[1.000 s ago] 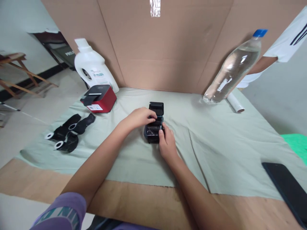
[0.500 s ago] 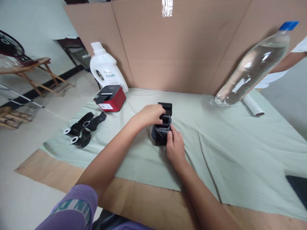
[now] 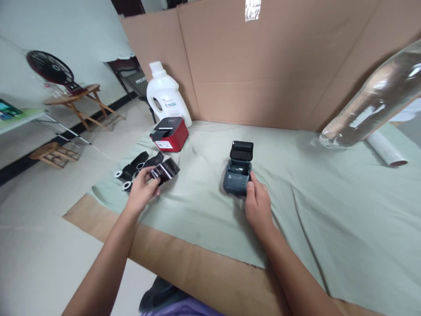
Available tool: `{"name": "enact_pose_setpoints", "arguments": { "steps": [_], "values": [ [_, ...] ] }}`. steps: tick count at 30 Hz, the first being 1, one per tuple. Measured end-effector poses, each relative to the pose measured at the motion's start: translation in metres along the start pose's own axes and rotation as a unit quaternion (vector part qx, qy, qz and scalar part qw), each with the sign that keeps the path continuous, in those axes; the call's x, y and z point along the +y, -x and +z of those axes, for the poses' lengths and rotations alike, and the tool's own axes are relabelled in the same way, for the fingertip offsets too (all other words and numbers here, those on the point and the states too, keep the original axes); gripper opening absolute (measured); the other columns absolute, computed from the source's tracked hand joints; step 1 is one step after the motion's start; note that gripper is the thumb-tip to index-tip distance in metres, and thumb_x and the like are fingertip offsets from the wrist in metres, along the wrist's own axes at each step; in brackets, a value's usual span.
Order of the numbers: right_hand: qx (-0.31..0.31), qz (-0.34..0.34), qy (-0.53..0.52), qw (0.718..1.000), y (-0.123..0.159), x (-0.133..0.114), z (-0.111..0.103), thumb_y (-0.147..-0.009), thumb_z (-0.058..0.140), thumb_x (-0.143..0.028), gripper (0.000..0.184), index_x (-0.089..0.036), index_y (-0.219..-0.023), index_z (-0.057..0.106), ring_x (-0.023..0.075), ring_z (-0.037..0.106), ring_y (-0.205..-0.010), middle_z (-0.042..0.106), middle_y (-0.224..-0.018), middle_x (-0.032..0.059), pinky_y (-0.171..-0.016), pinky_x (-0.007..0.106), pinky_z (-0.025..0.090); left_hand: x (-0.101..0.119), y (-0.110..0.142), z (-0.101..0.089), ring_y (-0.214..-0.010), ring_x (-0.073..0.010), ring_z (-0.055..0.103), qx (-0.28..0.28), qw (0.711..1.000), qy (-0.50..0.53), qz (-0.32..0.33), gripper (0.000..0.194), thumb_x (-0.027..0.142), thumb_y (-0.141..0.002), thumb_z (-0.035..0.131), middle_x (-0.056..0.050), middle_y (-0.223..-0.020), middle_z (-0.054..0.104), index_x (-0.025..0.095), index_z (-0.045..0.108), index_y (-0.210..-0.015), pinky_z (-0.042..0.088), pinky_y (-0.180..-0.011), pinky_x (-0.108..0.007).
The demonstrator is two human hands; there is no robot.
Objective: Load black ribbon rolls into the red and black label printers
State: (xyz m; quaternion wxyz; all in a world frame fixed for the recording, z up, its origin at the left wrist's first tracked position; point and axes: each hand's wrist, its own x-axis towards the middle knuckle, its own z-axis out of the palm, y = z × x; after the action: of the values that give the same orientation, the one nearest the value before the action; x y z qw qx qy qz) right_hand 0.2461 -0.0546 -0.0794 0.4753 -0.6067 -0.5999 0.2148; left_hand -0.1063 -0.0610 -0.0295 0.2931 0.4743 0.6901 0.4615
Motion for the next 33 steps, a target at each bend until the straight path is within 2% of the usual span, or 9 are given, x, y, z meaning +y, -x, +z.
{"name": "enact_pose_setpoints", "arguments": {
  "steps": [5, 10, 13, 16, 18, 21, 24, 27, 33],
  "values": [
    [0.000, 0.005, -0.001, 1.000, -0.001, -0.002, -0.001, -0.103, 0.034, -0.057, 0.064, -0.016, -0.144, 0.060, 0.0346, 0.057, -0.133, 0.063, -0.142, 0.0182, -0.113, 0.058, 0.040, -0.028, 0.026, -0.024, -0.058, -0.0145, 0.063, 0.161, 0.975, -0.149, 0.041, 0.044, 0.046, -0.081, 0.069, -0.002, -0.088, 0.070, 0.021, 0.058, -0.116, 0.050, -0.064, -0.028],
    [0.002, 0.013, -0.003, 1.000, -0.001, -0.003, -0.001, -0.103, 0.035, -0.058, 0.064, -0.017, -0.143, 0.061, 0.0334, 0.056, -0.135, 0.062, -0.144, 0.0167, -0.115, 0.056, 0.039, -0.032, 0.019, -0.022, -0.065, -0.0210, 0.065, 0.192, 0.942, -0.269, 0.054, 0.037, 0.048, -0.085, 0.068, 0.000, -0.069, 0.065, 0.021, 0.070, -0.110, 0.050, -0.072, -0.032],
    [0.004, 0.012, 0.001, 1.000, -0.001, -0.003, -0.001, -0.102, 0.035, -0.059, 0.065, -0.015, -0.142, 0.061, 0.0340, 0.056, -0.135, 0.062, -0.143, 0.0179, -0.115, 0.057, 0.039, -0.031, 0.015, -0.016, -0.077, -0.0246, 0.069, 0.184, 0.935, -0.300, 0.044, 0.037, 0.047, -0.086, 0.069, -0.005, -0.083, 0.072, 0.023, 0.072, -0.114, 0.052, -0.077, -0.034],
    [0.002, 0.011, 0.002, 1.000, -0.001, -0.003, -0.001, -0.102, 0.034, -0.059, 0.067, -0.012, -0.142, 0.061, 0.0349, 0.056, -0.135, 0.062, -0.142, 0.0196, -0.114, 0.058, 0.039, -0.028, 0.020, -0.016, -0.098, -0.0285, 0.069, 0.193, 0.920, -0.330, 0.088, 0.043, 0.047, -0.088, 0.067, -0.010, -0.108, 0.072, 0.023, 0.071, -0.123, 0.053, -0.086, -0.037],
    [0.001, 0.013, 0.000, 1.000, -0.001, -0.003, -0.001, -0.102, 0.034, -0.059, 0.068, -0.011, -0.143, 0.060, 0.0348, 0.056, -0.135, 0.062, -0.143, 0.0198, -0.114, 0.057, 0.039, -0.027, 0.026, -0.024, -0.107, -0.0290, 0.067, 0.236, 0.912, -0.320, 0.101, 0.050, 0.051, -0.089, 0.065, -0.012, -0.122, 0.066, 0.024, 0.068, -0.131, 0.052, -0.091, -0.037],
    [0.001, 0.010, -0.005, 1.000, -0.001, -0.002, -0.001, -0.102, 0.034, -0.059, 0.068, -0.011, -0.143, 0.060, 0.0345, 0.056, -0.135, 0.061, -0.143, 0.0195, -0.115, 0.056, 0.039, -0.033, 0.030, -0.048, -0.105, -0.0286, 0.064, 0.305, 0.911, -0.275, 0.036, 0.064, 0.056, -0.088, 0.062, -0.012, -0.130, 0.063, 0.024, 0.058, -0.143, 0.052, -0.090, -0.039],
    [0.000, 0.006, -0.013, 1.000, -0.001, -0.002, -0.001, -0.102, 0.035, -0.059, 0.067, -0.013, -0.143, 0.061, 0.0339, 0.056, -0.135, 0.062, -0.143, 0.0182, -0.115, 0.056, 0.039, -0.046, 0.027, -0.072, -0.089, -0.0259, 0.063, 0.230, 0.944, -0.233, -0.047, 0.069, 0.054, -0.082, 0.067, -0.010, -0.117, 0.071, 0.022, 0.058, -0.142, 0.052, -0.081, -0.037],
    [-0.002, 0.012, -0.018, 1.000, -0.001, -0.003, -0.002, -0.102, 0.036, -0.058, 0.064, -0.016, -0.142, 0.061, 0.0334, 0.056, -0.135, 0.061, -0.144, 0.0167, -0.115, 0.057, 0.039, -0.059, 0.022, -0.083, -0.082, -0.0239, 0.063, 0.144, 0.968, -0.193, -0.072, 0.052, 0.052, -0.077, 0.072, -0.006, -0.095, 0.072, 0.020, 0.070, -0.117, 0.050, -0.078, -0.035],
    [0.002, 0.010, -0.020, 1.000, -0.002, -0.003, -0.002, -0.102, 0.039, -0.055, 0.059, -0.018, -0.140, 0.063, 0.0331, 0.056, -0.134, 0.062, -0.143, 0.0159, -0.114, 0.059, 0.039, -0.062, 0.019, -0.076, -0.075, -0.0158, 0.063, 0.163, 0.986, -0.023, -0.028, 0.048, 0.045, -0.069, 0.080, -0.003, -0.096, 0.069, 0.021, 0.055, -0.102, 0.049, -0.070, -0.026]
  ]
}}
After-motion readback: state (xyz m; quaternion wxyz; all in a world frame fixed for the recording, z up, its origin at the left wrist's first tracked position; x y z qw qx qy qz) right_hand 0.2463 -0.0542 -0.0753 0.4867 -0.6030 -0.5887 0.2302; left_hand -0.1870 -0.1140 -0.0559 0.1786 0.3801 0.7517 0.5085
